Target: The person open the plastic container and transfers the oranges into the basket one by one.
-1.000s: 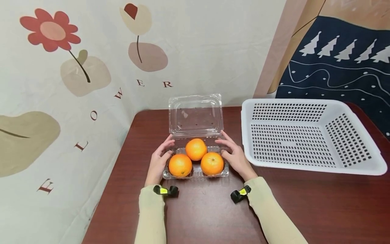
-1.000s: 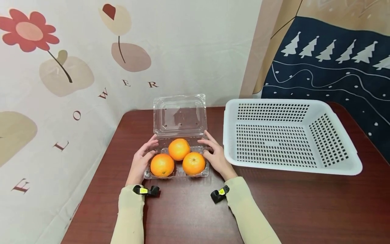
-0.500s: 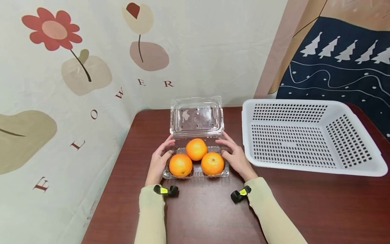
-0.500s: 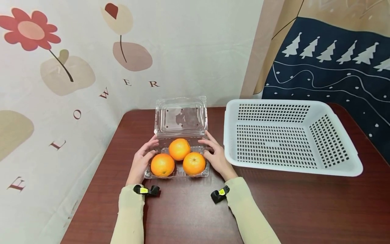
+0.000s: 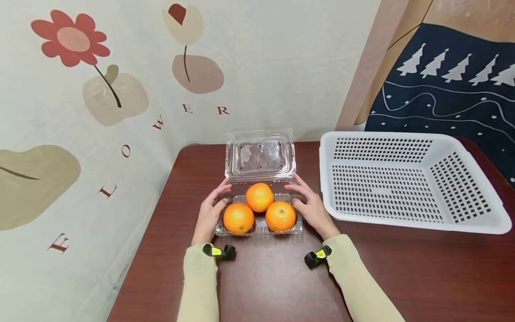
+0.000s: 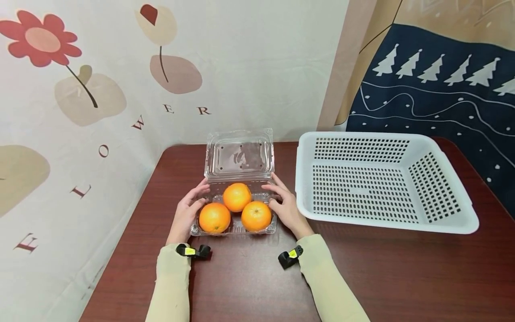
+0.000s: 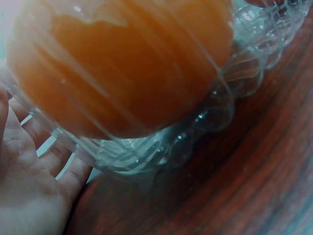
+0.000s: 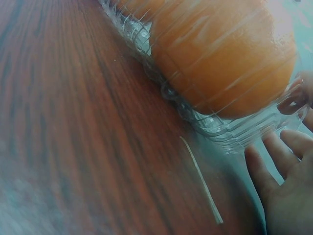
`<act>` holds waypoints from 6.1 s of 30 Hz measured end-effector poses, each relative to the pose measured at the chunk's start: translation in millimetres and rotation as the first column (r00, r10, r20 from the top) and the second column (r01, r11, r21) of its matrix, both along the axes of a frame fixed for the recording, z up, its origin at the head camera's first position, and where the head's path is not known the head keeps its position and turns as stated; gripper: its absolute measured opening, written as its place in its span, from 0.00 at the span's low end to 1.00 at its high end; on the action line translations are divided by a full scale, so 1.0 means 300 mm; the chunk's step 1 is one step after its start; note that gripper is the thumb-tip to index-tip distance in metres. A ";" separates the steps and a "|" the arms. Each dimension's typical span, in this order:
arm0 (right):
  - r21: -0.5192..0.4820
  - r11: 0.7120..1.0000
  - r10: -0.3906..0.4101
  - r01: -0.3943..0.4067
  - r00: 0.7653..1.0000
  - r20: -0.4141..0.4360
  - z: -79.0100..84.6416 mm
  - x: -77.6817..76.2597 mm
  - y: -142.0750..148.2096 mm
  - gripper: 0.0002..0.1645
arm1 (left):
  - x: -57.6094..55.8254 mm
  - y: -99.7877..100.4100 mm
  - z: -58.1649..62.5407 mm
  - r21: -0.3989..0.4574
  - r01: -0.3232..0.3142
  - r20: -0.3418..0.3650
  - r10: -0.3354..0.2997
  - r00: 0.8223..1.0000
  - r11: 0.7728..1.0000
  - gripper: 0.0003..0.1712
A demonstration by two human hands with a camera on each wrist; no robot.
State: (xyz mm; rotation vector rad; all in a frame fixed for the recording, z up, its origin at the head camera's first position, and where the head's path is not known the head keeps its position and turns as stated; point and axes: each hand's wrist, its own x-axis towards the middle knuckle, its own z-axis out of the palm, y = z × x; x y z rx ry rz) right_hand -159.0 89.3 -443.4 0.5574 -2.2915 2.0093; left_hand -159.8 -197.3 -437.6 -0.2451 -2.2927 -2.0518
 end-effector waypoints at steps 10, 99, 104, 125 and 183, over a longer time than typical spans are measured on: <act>0.015 1.000 -0.007 0.007 1.000 -0.012 0.003 0.006 -0.002 0.24 | 0.000 -0.001 -0.003 -0.007 -0.004 0.001 0.004 1.000 1.000 0.21; 0.020 1.000 -0.023 0.022 1.000 0.005 0.003 0.004 -0.005 0.25 | -0.001 -0.004 -0.004 -0.038 -0.009 0.025 0.010 1.000 0.999 0.21; 0.029 0.999 -0.030 0.030 1.000 0.003 0.005 0.004 -0.005 0.24 | -0.001 -0.002 -0.002 -0.040 -0.012 0.025 0.013 1.000 0.999 0.21; 0.102 0.990 -0.092 0.093 0.996 -0.015 0.015 0.009 -0.007 0.20 | -0.004 -0.003 -0.006 -0.034 -0.025 0.044 0.027 0.999 0.999 0.24; 0.203 0.923 -0.273 0.328 0.927 -0.258 -0.004 0.005 -0.056 0.09 | -0.002 0.002 -0.003 -0.045 -0.023 0.071 0.026 0.997 0.999 0.21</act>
